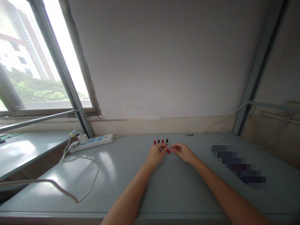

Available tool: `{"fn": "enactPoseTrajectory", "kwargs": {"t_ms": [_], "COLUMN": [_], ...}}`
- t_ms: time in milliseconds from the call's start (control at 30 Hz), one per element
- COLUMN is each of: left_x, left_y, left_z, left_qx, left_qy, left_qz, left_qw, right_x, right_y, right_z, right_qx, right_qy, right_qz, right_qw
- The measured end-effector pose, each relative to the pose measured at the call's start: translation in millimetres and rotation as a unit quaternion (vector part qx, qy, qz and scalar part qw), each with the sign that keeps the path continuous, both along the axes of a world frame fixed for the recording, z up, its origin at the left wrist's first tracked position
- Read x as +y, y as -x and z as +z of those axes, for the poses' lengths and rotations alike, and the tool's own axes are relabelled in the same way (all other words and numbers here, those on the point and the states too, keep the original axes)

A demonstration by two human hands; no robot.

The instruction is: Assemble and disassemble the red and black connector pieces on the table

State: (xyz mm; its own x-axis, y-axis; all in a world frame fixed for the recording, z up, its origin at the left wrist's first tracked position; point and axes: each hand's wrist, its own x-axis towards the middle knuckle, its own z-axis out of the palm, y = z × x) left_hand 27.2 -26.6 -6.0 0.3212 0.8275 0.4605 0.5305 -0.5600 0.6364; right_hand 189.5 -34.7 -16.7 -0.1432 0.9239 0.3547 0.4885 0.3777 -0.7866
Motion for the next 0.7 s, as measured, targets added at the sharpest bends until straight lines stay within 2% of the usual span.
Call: {"fn": "enactPoseTrajectory", "kwargs": {"t_ms": [200,400,533,700], "left_x": [0,-2,-4,-7], "left_y": [-4,-7,-8,-8], "left_z": [-5.4,-6.3,-6.8,-7.1], "left_qx": [0.014,0.023,0.029,0.06], "left_qy": [0.018,0.02,0.013,-0.029], "left_qz": [-0.035,-0.033,-0.022,-0.01], "left_qw": [0.999,0.999,0.999,0.998], "right_x": [-5,-7,-5,7], "right_y": [6,9,7,-5], "right_z": [-0.4,-2.6,-5.1,-7.8], "right_qx": [0.052,0.061,0.036,-0.027], "right_qy": [0.048,0.079,0.059,0.014], "right_qz": [0.081,0.104,0.081,-0.012], "right_qw": [0.994,0.99,0.994,0.999]}}
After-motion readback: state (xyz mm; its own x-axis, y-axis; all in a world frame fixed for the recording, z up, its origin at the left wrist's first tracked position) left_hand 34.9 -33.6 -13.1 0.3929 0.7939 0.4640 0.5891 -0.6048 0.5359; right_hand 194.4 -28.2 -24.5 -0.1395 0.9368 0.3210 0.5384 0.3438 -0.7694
